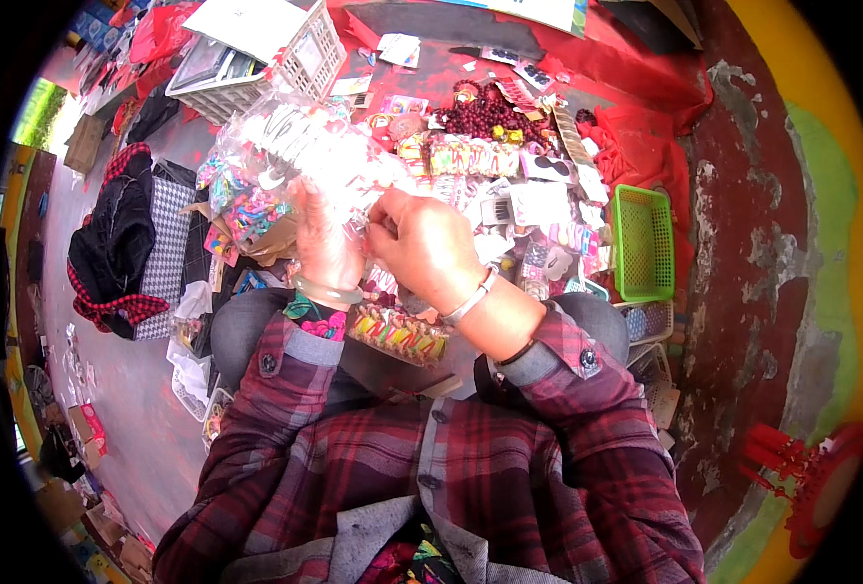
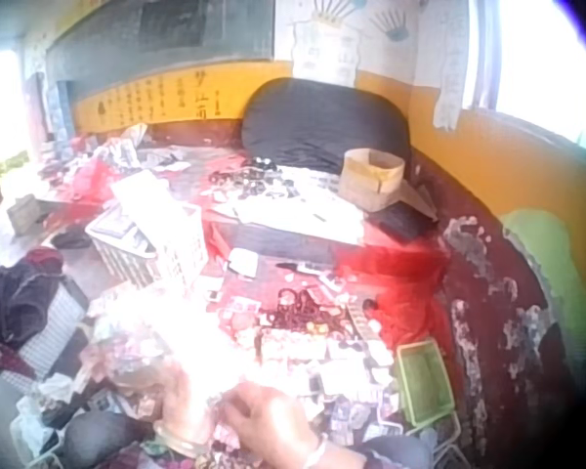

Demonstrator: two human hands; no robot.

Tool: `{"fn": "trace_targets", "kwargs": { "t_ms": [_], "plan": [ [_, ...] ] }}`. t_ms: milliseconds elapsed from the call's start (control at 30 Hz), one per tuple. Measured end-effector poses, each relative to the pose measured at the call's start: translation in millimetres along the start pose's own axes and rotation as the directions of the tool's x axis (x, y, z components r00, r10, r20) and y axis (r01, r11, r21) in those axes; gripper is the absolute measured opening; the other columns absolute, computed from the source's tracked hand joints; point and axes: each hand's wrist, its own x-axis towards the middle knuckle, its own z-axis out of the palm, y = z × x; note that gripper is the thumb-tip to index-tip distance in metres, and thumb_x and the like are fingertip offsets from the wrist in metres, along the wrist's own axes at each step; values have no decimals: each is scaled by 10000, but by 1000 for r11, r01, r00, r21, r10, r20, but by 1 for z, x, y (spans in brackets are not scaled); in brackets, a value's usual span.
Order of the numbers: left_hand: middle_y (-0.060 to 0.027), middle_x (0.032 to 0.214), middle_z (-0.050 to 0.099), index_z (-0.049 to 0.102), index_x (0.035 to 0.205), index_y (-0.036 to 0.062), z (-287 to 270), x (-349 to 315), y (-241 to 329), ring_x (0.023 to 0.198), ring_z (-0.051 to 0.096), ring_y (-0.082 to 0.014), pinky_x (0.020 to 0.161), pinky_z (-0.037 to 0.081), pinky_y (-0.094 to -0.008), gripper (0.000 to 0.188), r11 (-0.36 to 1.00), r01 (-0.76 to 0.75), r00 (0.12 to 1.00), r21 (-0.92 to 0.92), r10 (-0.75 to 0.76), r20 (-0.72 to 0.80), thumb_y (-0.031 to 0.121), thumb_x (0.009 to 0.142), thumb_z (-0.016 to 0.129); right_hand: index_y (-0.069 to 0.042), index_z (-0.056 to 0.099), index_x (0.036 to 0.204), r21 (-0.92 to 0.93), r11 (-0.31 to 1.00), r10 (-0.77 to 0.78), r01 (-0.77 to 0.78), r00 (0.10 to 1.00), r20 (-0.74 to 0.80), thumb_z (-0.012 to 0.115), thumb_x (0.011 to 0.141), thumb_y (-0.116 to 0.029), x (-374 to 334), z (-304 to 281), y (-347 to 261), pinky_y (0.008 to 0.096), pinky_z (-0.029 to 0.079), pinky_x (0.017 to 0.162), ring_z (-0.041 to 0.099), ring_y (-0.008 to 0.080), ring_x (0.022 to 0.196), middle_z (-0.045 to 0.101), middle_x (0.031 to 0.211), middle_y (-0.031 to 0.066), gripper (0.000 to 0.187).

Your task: The person sits at a cluttered table and sorts through various small items, including hair accessories and packaged goods. They pick up items, wipe them with a cloth, and place them into a clear plastic bag.

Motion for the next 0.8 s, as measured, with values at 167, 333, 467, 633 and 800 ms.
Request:
{"fn": "trace_targets", "kwargs": {
  "t_ms": [167,333,467,633,800],
  "plan": [
    [-63,992,580,508,1084,20,9,-2,2,915,572,-166,819,471,-339,404,1000,-9,999,6,9,51,385,913,521,-76,615,769,-136,990,-45,46,999,17,621,724,-193,1,2,2,418,488,589,616,325,658,616,666,137,125],
    [-68,957,600,540,1042,10,13,0,-2,893,582,-165,777,487,-330,402,999,-20,998,-43,22,51,390,917,511,-77,615,756,-83,996,28,-24,998,50,614,725,-198,4,3,7,420,490,577,616,328,638,618,660,135,125],
    [-73,968,600,534,1065,12,15,1,3,902,582,-169,782,489,-333,415,999,-14,996,-42,18,87,398,916,508,-80,616,751,-102,994,-39,41,999,23,620,749,-185,3,-2,6,363,482,525,622,260,559,608,594,97,106],
    [-78,1019,579,505,1105,29,17,-4,4,953,566,-177,820,483,-344,410,996,42,998,-83,-38,59,392,915,512,-84,610,725,-237,966,-111,102,994,-23,609,716,-182,5,5,8,415,489,536,610,321,594,606,624,133,98],
    [-79,1094,549,486,1128,46,5,0,1,1036,532,-184,885,448,-354,315,986,67,996,-156,-58,64,203,870,578,-74,602,698,-90,993,-84,81,996,-33,629,701,-167,7,1,10,392,492,533,615,304,571,602,591,110,96]
  ]
}}
